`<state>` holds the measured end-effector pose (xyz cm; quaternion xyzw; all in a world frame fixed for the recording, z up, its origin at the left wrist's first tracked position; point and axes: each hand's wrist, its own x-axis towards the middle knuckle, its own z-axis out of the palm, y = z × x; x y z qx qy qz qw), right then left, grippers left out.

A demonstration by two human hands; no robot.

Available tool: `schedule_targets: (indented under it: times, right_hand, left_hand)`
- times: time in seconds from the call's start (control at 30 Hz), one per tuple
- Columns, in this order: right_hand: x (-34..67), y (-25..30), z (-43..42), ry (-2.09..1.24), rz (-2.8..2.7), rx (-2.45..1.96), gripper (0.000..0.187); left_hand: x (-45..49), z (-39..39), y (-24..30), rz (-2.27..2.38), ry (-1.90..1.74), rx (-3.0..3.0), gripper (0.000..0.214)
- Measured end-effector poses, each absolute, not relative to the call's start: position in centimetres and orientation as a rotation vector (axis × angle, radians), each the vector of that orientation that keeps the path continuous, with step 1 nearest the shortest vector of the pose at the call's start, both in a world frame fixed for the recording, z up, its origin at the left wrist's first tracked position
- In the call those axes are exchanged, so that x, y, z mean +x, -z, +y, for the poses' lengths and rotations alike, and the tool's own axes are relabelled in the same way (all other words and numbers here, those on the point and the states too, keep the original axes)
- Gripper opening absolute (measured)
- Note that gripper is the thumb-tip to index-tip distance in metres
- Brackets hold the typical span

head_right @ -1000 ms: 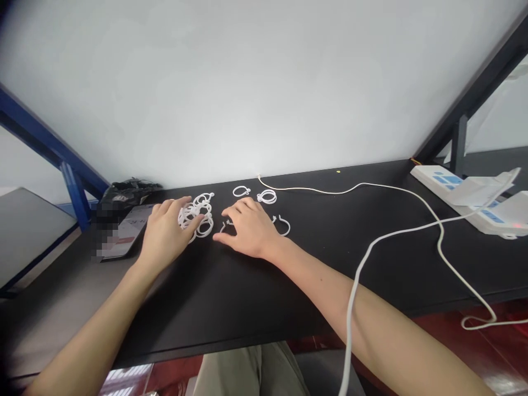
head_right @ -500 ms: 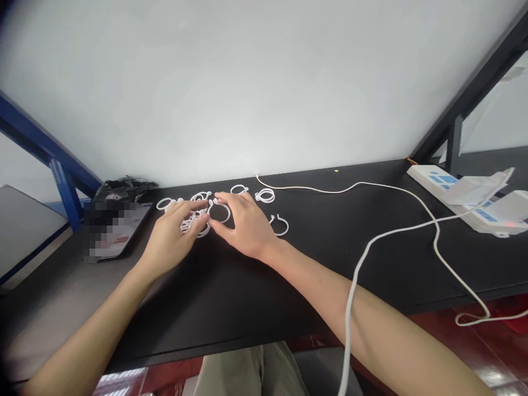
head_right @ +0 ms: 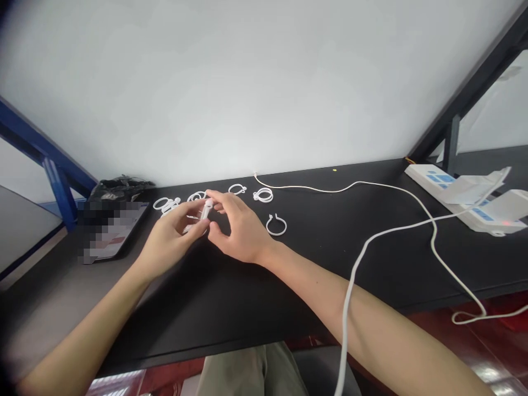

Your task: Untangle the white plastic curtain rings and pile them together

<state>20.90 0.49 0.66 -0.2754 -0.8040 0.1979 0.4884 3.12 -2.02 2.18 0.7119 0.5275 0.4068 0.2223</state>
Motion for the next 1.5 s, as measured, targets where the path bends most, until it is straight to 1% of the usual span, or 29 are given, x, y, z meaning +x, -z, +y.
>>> schedule_targets:
  times: [0.03, 0.13, 0.23, 0.4, 0.67, 0.8, 0.9, 1.1, 1.2, 1.27, 1.33, 1.4, 1.5]
  right_hand:
    - [20.9, -0.7, 0.6, -0.454, -1.943, -0.667, 0.047]
    - [20.9, -0.6, 0.9, -0.381, -1.918, -0.661, 0.024]
    - [20.9, -0.5, 1.3, -0.374, -1.925, -0.661, 0.014]
    - [21.1, -0.7, 1.5, -0.461, -1.901, -0.664, 0.014]
    - [21.1, -0.6, 1.7, -0.725, -1.780, -0.777, 0.007]
    - [21.3, -0.8, 1.8, -0.703, -1.792, -0.832, 0.003]
    - [21.5, -1.2, 1.9, -0.696, -1.813, -0.837, 0.004]
    - [21.6, -1.1, 1.9, -0.817, -1.824, -0.840, 0.007]
    - [21.5, -0.9, 2.1, -0.781, -1.865, -0.846, 0.005]
    - [21.7, -0.8, 2.5, -0.712, -1.881, -0.868, 0.012]
    - [22.2, -0.7, 3.1, -0.587, -1.878, -0.934, 0.016]
    - [22.8, -0.8, 3.8, -0.430, -1.871, -1.041, 0.014]
    - [23.8, -0.9, 4.7, -0.282, -1.904, -1.235, 0.016]
  left_hand:
    - [3.1, -2.0, -2.1, 1.519, -1.156, 2.087, 0.040]
    - [3.2, -2.0, -1.7, 1.585, -1.245, 2.366, 0.038]
    - [3.1, -2.0, -1.5, 1.604, -1.268, 2.437, 0.038]
    - [2.9, -2.0, -1.4, 1.613, -1.276, 2.457, 0.039]
    - [3.0, -2.0, -1.4, 1.595, -1.287, 2.446, 0.038]
    - [2.8, -1.8, -1.1, 1.580, -1.251, 2.466, 0.038]
    - [2.8, -1.6, -0.9, 1.558, -1.174, 2.485, 0.038]
    - [2.5, -1.4, -0.5, 1.502, -1.083, 2.525, 0.037]
    - [2.3, -1.3, -0.5, 1.548, -1.057, 2.510, 0.038]
    - [2.1, -1.1, -0.5, 1.633, -1.068, 2.492, 0.039]
    - [1.8, -0.9, -0.6, 1.751, -1.096, 2.471, 0.040]
    - [1.3, -0.6, -0.6, 1.896, -1.099, 2.441, 0.041]
    - [0.6, -0.3, -0.4, 2.143, -0.996, 2.372, 0.046]
